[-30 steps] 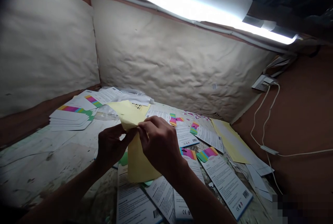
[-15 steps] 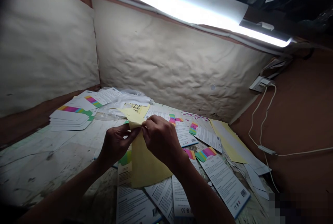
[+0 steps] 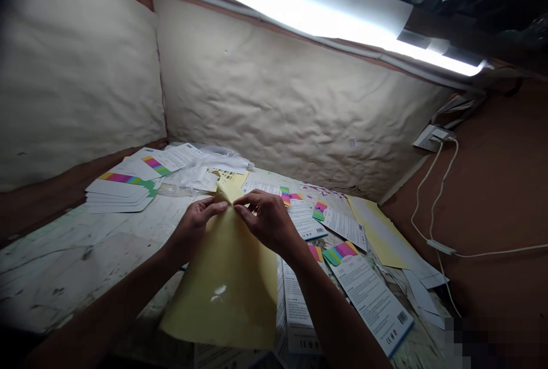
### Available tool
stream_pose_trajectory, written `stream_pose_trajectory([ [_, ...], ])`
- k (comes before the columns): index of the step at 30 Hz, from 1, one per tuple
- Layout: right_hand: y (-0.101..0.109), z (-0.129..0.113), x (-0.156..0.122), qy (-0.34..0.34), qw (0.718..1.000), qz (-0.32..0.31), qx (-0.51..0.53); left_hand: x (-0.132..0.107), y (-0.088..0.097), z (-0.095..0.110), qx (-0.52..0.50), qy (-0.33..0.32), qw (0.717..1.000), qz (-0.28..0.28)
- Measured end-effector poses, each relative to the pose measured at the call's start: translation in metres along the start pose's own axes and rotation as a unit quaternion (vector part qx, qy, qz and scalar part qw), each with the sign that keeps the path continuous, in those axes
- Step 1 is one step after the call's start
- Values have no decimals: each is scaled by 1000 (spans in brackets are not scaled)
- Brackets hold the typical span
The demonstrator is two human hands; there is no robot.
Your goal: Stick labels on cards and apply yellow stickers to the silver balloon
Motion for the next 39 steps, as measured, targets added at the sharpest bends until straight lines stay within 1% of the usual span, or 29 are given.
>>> stream_pose_trajectory([
  [2,-4,3,1,1,1000,4,-9,1,2,0,-23,38,999,0],
  [5,-8,7,2,-2,1000,4,-8,4,5,-4,-39,57,998,-7],
  [9,-12,11,4,-14,1000,-5,16,6,8,-10,-12,40,999,-4],
  [13,-13,17,6,-32,998,-15,44,6,8,-12,-1,34,999,3],
  [17,-15,25,9,-52,994,-42,88,7,7,-11,21,0,1000,6],
  [23,-18,27,9,-47,993,-59,89,7,10,-14,35,-15,999,34],
  [30,-19,26,9,-60,993,-39,96,4,7,-10,60,-35,997,33],
  [32,-19,23,7,-64,994,-27,83,4,6,-9,77,-50,995,26],
  [36,-18,16,4,-79,995,19,50,3,7,-11,113,-85,990,5],
  [39,-17,15,4,-107,992,18,63,2,8,-14,130,-94,987,-6],
])
Point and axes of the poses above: each hand's wrist, its own x-axis towards the middle knuckle, its own y-axis out of the back of the hand, z = x × y, the point moved 1 cm from there along x, towards the middle knuckle, and after that the axes turned 10 degrees about -y, right-handed, at the moved point
